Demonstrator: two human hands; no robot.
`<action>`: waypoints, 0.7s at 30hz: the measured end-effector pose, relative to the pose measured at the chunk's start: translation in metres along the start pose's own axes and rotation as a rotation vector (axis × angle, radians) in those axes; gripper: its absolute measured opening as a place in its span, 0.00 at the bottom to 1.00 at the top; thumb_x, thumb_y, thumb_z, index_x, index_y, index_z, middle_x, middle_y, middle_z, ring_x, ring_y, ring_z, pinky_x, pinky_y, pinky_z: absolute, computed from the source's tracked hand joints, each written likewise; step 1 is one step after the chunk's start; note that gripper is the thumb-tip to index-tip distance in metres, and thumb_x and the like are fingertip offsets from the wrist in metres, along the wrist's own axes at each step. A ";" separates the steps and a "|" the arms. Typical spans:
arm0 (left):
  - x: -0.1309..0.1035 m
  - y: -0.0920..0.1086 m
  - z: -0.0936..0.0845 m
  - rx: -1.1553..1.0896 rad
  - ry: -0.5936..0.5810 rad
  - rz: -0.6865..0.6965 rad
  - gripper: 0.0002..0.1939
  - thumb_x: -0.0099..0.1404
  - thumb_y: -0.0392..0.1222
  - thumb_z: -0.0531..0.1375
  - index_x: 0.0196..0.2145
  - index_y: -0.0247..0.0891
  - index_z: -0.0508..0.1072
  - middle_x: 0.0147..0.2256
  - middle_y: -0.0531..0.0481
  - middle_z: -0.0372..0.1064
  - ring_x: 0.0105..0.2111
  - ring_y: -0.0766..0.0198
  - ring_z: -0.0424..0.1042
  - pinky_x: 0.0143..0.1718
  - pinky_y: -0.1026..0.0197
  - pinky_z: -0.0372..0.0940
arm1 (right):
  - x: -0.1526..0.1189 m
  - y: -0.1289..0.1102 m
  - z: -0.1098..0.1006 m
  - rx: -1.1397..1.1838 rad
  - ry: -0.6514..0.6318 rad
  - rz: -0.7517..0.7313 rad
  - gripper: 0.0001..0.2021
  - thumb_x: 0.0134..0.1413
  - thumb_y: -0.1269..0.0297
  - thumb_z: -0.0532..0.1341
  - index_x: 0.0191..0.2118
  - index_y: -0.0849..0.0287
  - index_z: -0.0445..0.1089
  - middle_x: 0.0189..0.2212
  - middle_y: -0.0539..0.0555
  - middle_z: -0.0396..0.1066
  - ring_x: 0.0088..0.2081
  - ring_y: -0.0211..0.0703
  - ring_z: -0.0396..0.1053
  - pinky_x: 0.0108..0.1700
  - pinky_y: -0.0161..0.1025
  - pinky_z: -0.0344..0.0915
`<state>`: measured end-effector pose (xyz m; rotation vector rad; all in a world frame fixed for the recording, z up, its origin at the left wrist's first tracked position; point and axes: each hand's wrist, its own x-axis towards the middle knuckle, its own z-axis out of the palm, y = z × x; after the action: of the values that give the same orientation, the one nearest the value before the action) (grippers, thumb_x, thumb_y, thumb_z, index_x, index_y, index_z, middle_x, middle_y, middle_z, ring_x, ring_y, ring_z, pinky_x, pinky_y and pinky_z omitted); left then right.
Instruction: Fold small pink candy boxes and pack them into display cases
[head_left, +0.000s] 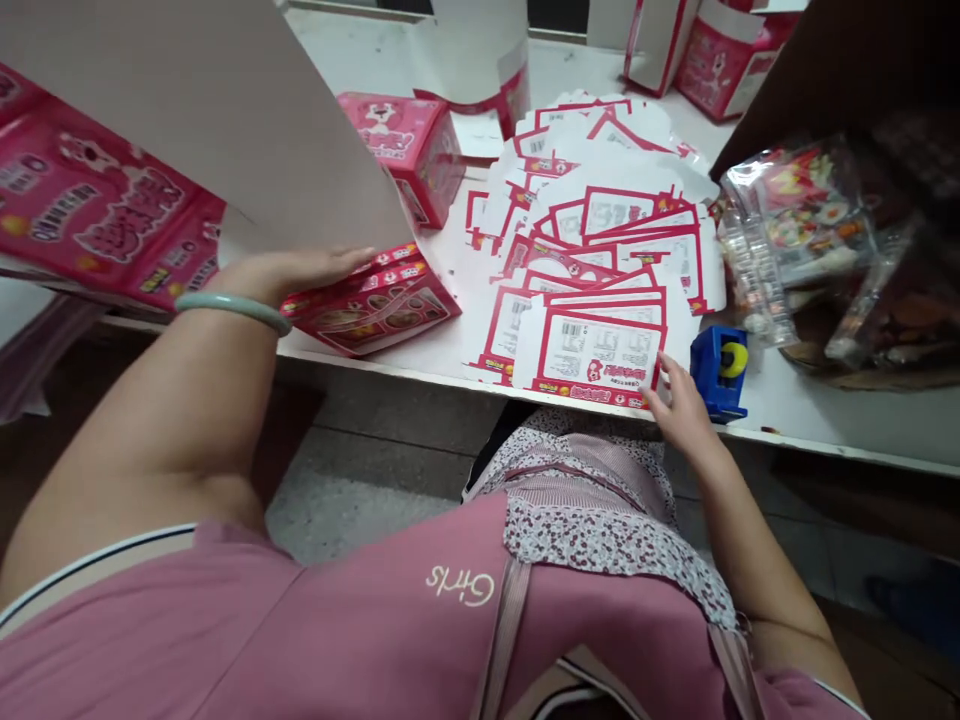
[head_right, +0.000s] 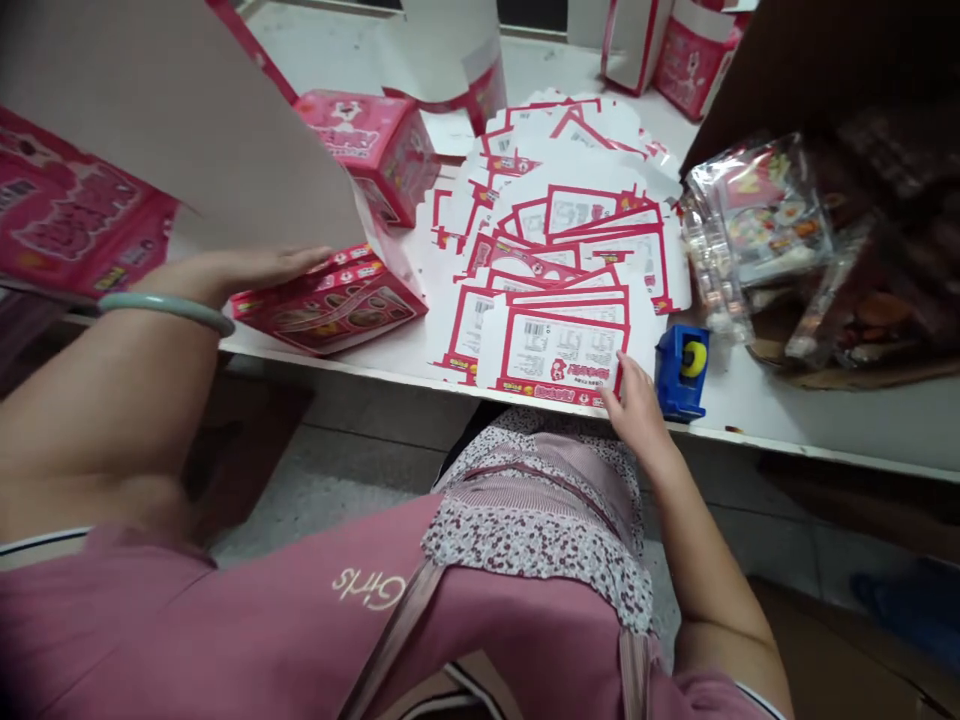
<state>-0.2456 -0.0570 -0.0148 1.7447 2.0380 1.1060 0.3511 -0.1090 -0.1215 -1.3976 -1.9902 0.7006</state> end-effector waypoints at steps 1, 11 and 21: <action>-0.001 0.009 0.006 0.022 -0.012 0.000 0.37 0.45 0.77 0.69 0.29 0.37 0.71 0.26 0.54 0.73 0.33 0.57 0.71 0.59 0.45 0.65 | -0.004 -0.001 0.003 -0.085 -0.008 -0.011 0.33 0.59 0.55 0.62 0.66 0.63 0.61 0.64 0.72 0.65 0.65 0.63 0.63 0.64 0.64 0.64; -0.126 0.168 0.221 0.261 -0.527 0.596 0.41 0.57 0.34 0.66 0.67 0.31 0.59 0.68 0.32 0.53 0.70 0.35 0.47 0.70 0.30 0.44 | 0.000 -0.027 0.027 0.145 0.089 0.211 0.32 0.53 0.57 0.64 0.63 0.63 0.63 0.55 0.69 0.71 0.57 0.60 0.68 0.61 0.61 0.64; -0.073 0.232 0.132 -0.442 -0.668 0.372 0.19 0.67 0.56 0.63 0.50 0.45 0.78 0.42 0.47 0.78 0.43 0.51 0.78 0.45 0.46 0.77 | 0.077 -0.092 -0.017 0.348 0.392 -0.145 0.17 0.61 0.48 0.62 0.48 0.52 0.69 0.48 0.56 0.69 0.55 0.50 0.68 0.60 0.51 0.67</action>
<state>0.0269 -0.0729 0.0294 1.9338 1.0233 0.8114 0.2854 -0.0630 -0.0313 -1.0751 -1.5576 0.6168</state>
